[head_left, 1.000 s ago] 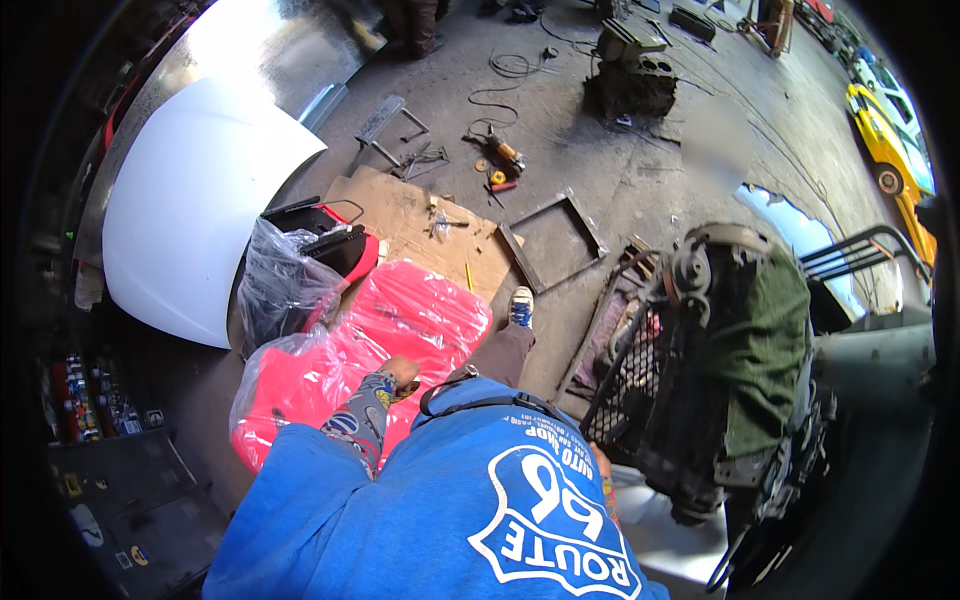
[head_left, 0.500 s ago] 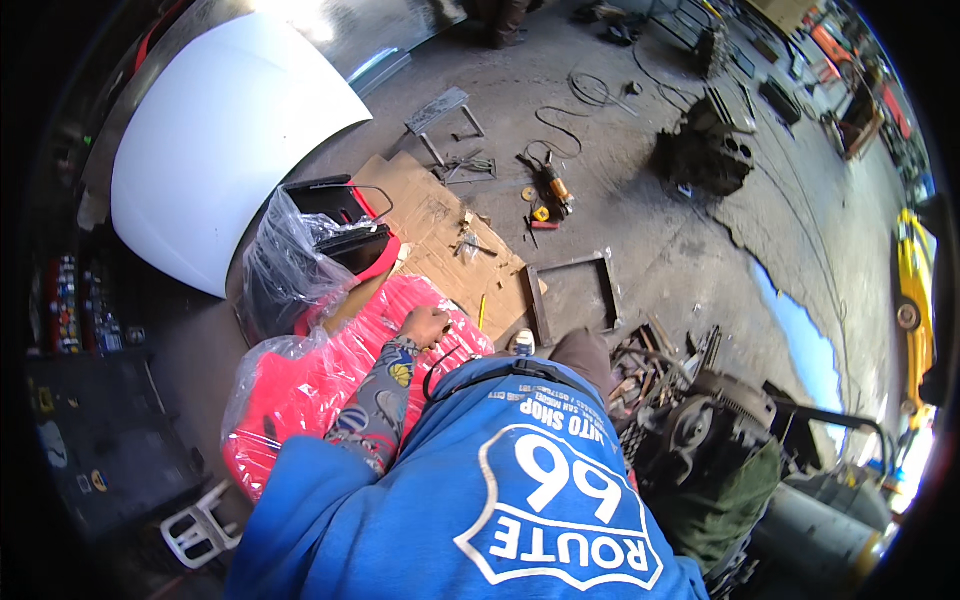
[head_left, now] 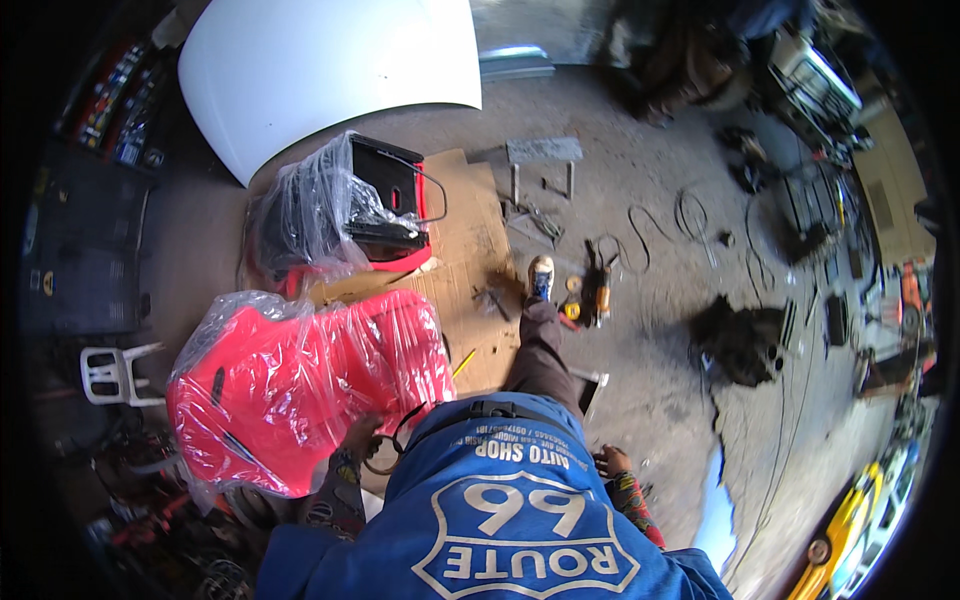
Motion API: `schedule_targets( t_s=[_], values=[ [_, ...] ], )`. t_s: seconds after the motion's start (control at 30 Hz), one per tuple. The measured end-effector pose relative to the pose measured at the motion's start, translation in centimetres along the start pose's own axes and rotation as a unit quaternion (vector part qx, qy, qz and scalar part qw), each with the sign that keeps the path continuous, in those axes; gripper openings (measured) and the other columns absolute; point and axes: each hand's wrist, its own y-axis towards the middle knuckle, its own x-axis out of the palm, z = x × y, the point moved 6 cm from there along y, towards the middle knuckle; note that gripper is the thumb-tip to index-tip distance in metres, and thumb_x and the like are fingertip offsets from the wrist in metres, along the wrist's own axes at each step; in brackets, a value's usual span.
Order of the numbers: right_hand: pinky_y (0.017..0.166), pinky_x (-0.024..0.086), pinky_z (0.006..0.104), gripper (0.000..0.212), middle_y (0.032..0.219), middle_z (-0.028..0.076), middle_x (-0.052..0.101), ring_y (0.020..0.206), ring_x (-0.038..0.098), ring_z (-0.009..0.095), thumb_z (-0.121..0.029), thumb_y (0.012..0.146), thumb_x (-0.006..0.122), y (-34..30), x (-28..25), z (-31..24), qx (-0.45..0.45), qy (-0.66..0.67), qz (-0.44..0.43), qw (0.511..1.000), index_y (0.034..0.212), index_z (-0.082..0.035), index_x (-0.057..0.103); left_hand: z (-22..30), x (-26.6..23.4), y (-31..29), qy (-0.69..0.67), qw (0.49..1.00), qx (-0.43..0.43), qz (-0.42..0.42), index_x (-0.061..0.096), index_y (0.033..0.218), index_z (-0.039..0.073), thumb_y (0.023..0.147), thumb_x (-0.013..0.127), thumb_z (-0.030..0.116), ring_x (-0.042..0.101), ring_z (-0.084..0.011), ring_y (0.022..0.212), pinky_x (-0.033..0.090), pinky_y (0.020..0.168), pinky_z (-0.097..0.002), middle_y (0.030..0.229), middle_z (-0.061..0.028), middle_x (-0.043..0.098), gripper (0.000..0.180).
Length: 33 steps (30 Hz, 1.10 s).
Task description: The person wraps red car seats in plastic and secures them with tape. They handle two seats, wrapping each individually and taping the plastic to ensure it stays in place.
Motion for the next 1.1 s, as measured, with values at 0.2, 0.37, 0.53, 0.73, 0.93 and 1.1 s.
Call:
schedule_targets(
  t_s=[0.2, 0.37, 0.53, 0.73, 0.93, 1.1],
  values=[
    [0.062, 0.051, 0.0454, 0.039, 0.102, 0.010, 0.069, 0.079, 0.068, 0.028, -0.036, 0.096, 0.060, 6.1, 3.6, -23.5, -0.059, -0.127, -0.011, 0.990, 0.127, -0.012, 0.055, 8.8, 12.2, 2.7, 0.335, 0.933, 0.085, -0.100, 0.070, 0.098, 0.000, 0.089, 0.062, 0.021, 0.069, -0.0245, 0.066, 0.054, 0.059, -0.0391, 0.079, -0.0136, 0.070, 0.024],
    [0.065, 0.051, 0.0483, 0.040, 0.103, 0.008, 0.070, 0.083, 0.068, 0.027, -0.036, 0.096, 0.059, 6.5, 5.6, -47.8, -0.138, -0.134, -0.001, 0.981, 0.130, -0.017, 0.054, 30.2, 17.9, 4.2, 0.158, 0.957, 0.238, 0.055, 0.069, 0.111, 0.003, 0.098, 0.056, 0.024, 0.069, -0.0222, 0.068, 0.056, 0.061, -0.0383, 0.086, -0.0148, 0.070, 0.028],
    [0.060, 0.052, 0.0417, 0.037, 0.099, 0.008, 0.070, 0.074, 0.068, 0.023, -0.033, 0.097, 0.058, 3.9, 14.7, -69.4, -0.266, -0.188, 0.041, 0.945, 0.128, -0.013, 0.055, 40.1, 17.5, 0.9, -0.088, 0.980, 0.177, 0.011, 0.062, 0.115, 0.002, 0.099, 0.061, 0.028, 0.052, -0.0091, 0.058, 0.045, 0.050, -0.0264, 0.075, -0.0011, 0.057, 0.030],
    [0.061, 0.052, 0.0397, 0.036, 0.099, 0.008, 0.070, 0.077, 0.069, 0.024, -0.035, 0.098, 0.060, 2.7, 34.3, -76.2, -0.295, -0.319, -0.122, 0.892, 0.126, -0.013, 0.054, 32.0, 18.1, 3.1, -0.145, 0.973, 0.065, 0.167, 0.050, 0.134, -0.002, 0.095, 0.051, 0.023, 0.063, -0.0235, 0.069, 0.051, 0.059, -0.0384, 0.086, -0.0166, 0.065, 0.046],
    [0.051, 0.053, 0.0353, 0.040, 0.098, 0.013, 0.069, 0.071, 0.069, 0.022, -0.010, 0.090, 0.069, 4.0, 50.2, -70.4, -0.228, -0.581, -0.276, 0.731, 0.128, -0.005, 0.057, 23.2, 23.9, 5.7, -0.268, 0.957, -0.064, 0.085, 0.052, 0.136, 0.002, 0.086, 0.060, 0.003, 0.069, -0.0227, 0.069, 0.056, 0.052, -0.0346, 0.087, -0.0148, 0.068, 0.050],
    [0.052, 0.050, 0.0318, 0.034, 0.091, 0.006, 0.068, 0.073, 0.067, 0.016, -0.015, 0.094, 0.067, -0.3, 55.4, -75.8, -0.229, -0.645, -0.302, 0.663, 0.127, -0.011, 0.059, 30.2, 23.1, 8.1, -0.314, 0.944, -0.017, 0.102, 0.069, 0.090, -0.004, 0.096, 0.055, 0.013, 0.070, -0.0219, 0.066, 0.054, 0.053, -0.0360, 0.077, -0.0109, 0.070, 0.022]
  ],
)
